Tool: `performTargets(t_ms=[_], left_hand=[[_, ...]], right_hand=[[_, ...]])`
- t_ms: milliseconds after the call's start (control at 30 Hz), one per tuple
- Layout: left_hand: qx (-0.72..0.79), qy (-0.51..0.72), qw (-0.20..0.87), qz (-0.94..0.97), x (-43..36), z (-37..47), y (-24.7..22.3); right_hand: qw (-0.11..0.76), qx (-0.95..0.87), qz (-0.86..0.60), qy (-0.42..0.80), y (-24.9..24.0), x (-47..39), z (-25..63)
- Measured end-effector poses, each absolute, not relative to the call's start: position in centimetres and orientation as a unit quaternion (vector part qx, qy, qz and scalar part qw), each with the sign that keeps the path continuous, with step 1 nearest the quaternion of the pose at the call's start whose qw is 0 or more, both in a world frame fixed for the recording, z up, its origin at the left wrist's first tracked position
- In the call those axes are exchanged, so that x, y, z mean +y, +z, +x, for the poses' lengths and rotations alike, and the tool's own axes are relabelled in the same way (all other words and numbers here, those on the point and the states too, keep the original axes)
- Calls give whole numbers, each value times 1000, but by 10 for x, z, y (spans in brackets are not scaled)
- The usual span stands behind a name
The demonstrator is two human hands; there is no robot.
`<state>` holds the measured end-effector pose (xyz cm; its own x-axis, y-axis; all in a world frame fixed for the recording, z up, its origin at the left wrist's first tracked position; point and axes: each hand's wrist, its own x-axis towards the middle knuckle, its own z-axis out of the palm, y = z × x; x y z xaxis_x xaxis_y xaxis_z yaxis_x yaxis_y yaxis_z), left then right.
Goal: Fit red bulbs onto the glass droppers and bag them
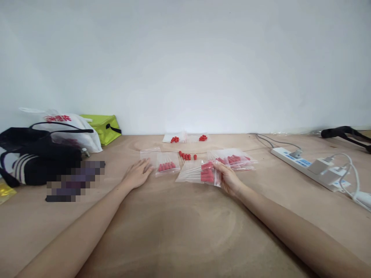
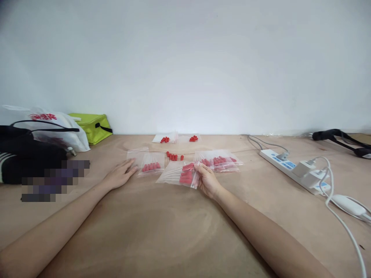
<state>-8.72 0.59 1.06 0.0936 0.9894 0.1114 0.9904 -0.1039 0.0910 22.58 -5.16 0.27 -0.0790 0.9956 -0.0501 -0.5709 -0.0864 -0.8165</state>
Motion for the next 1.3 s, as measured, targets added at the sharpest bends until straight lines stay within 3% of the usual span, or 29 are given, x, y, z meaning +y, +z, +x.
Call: performTargets(t_ms=[100, 367, 500, 700, 833, 1000, 1133, 1300], left_hand=[[-672, -11, -12, -740, 7, -92, 11], [-692, 23, 116, -712, -20, -87, 20], [-653, 7, 132, -746, -51, -90, 25], [-602, -112, 71, -787, -109, -121, 15], [-564, -162, 18, -809, -144, -144, 10], [-451, -100, -84, -883, -167, -142, 26], [-374, -56, -174, -909, -160, -109, 43], [-287, -102, -188, -934, -106, -68, 36]], right_hand=[[598, -327, -312, 662, 3, -47, 214], [626, -310, -268, 664, 20, -25, 143], [618, -338, -348, 618, 18, -10, 101], [490, -489, -516, 505, 9, -9, 75], [420, -623, -558, 352, 14, -12, 95], [341, -661, -654, 139, 22, 4, 148], [273, -625, -713, 159, 19, 19, 174], [281, -642, -682, 211, 13, 24, 172]])
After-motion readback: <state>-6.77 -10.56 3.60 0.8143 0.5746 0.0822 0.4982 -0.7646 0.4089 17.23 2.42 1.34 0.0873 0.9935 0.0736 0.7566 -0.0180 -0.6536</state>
